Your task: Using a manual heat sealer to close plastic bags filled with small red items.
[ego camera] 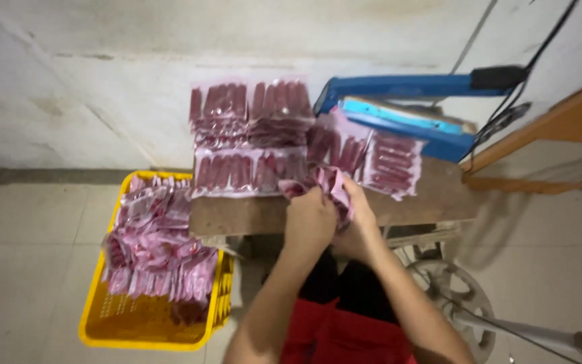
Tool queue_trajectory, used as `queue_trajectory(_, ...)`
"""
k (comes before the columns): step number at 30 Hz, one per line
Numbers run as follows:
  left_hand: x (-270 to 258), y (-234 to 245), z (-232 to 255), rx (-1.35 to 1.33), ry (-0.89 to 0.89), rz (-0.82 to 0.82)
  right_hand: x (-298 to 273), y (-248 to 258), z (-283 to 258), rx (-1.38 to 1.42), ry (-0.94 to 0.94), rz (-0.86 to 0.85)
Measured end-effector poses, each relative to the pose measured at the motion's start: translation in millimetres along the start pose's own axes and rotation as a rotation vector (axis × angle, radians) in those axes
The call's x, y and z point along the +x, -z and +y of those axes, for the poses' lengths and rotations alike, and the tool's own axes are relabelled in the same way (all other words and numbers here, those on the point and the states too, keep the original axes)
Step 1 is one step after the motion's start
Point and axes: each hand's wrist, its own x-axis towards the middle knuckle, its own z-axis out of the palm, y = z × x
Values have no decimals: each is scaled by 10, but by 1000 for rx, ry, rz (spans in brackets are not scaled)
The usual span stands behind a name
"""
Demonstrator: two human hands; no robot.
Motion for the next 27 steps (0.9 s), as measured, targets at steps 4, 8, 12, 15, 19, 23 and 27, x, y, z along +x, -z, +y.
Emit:
queue_trajectory(4,28,-162,238,25,140,-63,137,286,427,0,-352,-228)
queue_trajectory(8,-415,337,461,-289,118,-209,219,320,467,24,-450,-271)
queue_trajectory(12,-535,129,2,-619,-91,-29,249,287,547,15,-501,-259)
queue_trajectory(15,-368,-297,-600,-612,-108,219,286,327,404,-34,-559,-266)
queue_trajectory(19,-241,-463,-797,-311,-112,255,307,355,344,43,-476,-341)
queue_trajectory(23,-159,-532,-868,-228,-113,225,496,371,312,32,-286,-444)
queue_trajectory(27,-51,-548,-702,-173,-103,330,685,363,361,-78,-107,-477)
